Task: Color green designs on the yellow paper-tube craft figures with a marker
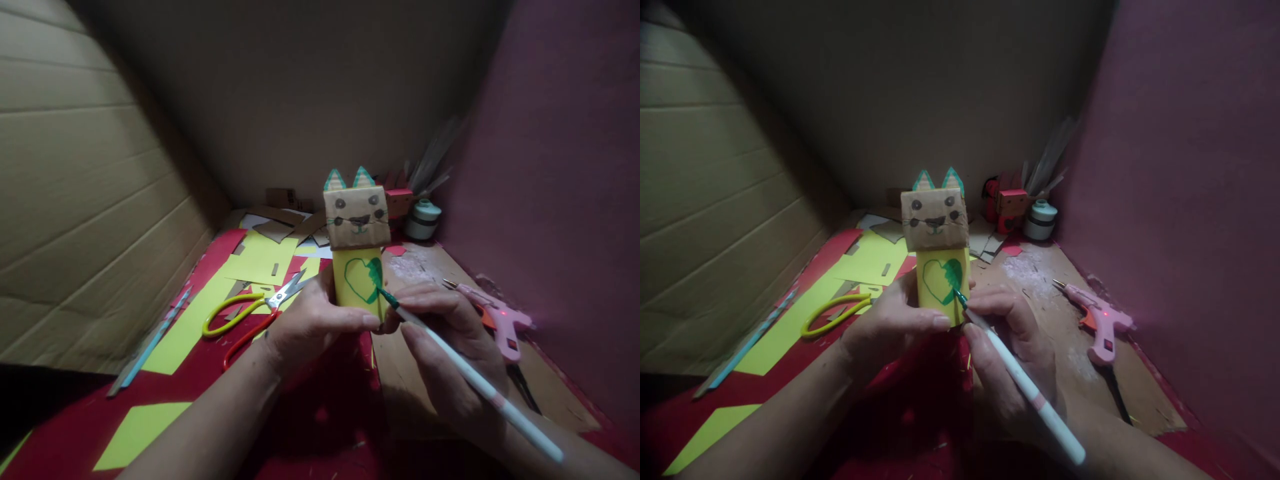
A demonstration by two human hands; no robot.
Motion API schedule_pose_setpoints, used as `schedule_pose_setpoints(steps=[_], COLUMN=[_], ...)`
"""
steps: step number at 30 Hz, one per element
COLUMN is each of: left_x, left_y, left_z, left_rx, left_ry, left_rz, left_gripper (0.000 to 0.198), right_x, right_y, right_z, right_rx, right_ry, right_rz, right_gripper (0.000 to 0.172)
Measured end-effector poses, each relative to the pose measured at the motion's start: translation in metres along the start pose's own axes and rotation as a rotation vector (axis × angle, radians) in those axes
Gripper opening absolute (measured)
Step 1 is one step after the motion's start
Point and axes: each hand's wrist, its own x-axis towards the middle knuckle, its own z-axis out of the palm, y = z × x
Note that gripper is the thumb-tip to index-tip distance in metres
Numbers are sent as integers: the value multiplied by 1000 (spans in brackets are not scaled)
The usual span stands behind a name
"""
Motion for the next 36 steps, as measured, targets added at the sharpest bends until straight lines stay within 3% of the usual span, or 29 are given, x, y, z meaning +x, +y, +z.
schedule_pose_setpoints(steps=[10, 22, 36], left_x=[1, 0, 1], left_y=[-1, 2, 2], left_z=[0, 2, 1], left_rx=[7, 46, 25], left_ry=[30, 34, 81], left_rz=[-11, -1, -12], left_gripper=[47, 36, 50], right_x=[3, 1, 8], right_y=[-5, 0, -12], right_z=[1, -2, 6], right_rx=[36, -4, 55], right_ry=[-34, -1, -35], right_rz=[-15, 14, -26], right_gripper=[40, 38, 32])
